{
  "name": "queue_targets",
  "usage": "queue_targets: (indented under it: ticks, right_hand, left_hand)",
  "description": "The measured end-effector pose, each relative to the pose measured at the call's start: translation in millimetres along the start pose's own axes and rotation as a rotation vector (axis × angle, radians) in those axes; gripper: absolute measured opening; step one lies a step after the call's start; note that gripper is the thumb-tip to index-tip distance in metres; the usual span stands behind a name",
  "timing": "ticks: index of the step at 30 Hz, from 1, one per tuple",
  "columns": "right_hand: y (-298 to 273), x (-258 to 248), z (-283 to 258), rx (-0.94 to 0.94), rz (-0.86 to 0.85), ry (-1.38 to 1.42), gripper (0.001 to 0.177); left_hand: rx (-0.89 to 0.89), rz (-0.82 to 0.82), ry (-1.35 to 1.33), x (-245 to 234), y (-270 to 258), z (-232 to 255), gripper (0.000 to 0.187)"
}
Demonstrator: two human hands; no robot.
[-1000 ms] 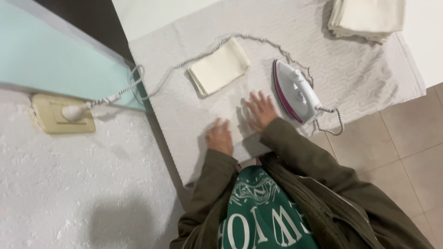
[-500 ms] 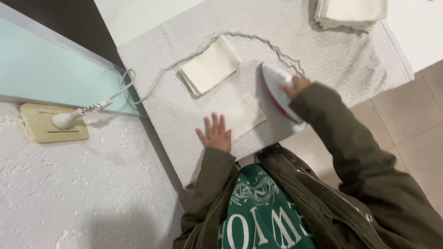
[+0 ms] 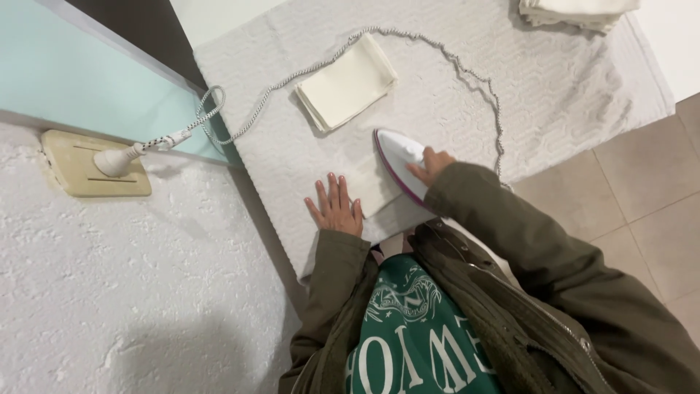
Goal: Ironing small rectangular pieces of white fabric on a work surface.
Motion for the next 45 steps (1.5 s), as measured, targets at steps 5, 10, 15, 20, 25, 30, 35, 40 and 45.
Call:
queue_targets:
  ticks: [5,10,15,20,25,30,35,40,45]
  right_hand:
    - [-10,-15,-30,0.046,-0.018,0.048,0.060]
    - [3,10,-25,-0.053,0.062,-0.003,0.060]
    - [-17,-1,-63,-0.007,-0.049,0.060,0.058]
    - [-7,32,-67,-0.104,0.020,0.006,0.059]
    - [-21,42,-82,-0.074,-0.008,0.048,0.059]
    - [-26,40,-108,-0.094,-0.001,0.041,0.061]
    - [-29,60,-95,-0.083,0.011,0.056,0.060]
    - [-33,43,-118,-0.085,0.020,0.035,0.060]
    - [-36,55,-105,-0.107,0.035,0.059,0.059]
  left_hand:
    - [0.017,0.032,0.007,-9,-2,5,0.071]
    - [0.006,0.089,-0.021,-3,2,0,0.071]
    - [-0.028,0.041,-0.053,-12,-2,0,0.069]
    - [-0.039,0.007,-0.056,1,-6,-17,0.067]
    - [-0.063,0.066,-0.045,-11,-8,-16,0.065]
    - [-0.084,0.127,0.089,1,-9,-19,0.067]
    - [-0.105,0.128,0.007,2,-8,-23,0.068]
    - [-0.090,0.163,0.016,2,-15,-21,0.068]
    - [-0.098,0.036,0.031,5,-6,-34,0.068]
Point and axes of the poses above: each hand's wrist, its own y-axis towards the middle knuckle, its own x-axis out of the palm, z = x × y, the point moved 3 cm from there along y, towards the middle knuckle, and after that the axes turned 5 degrees about -x, right-handed, at the moved point
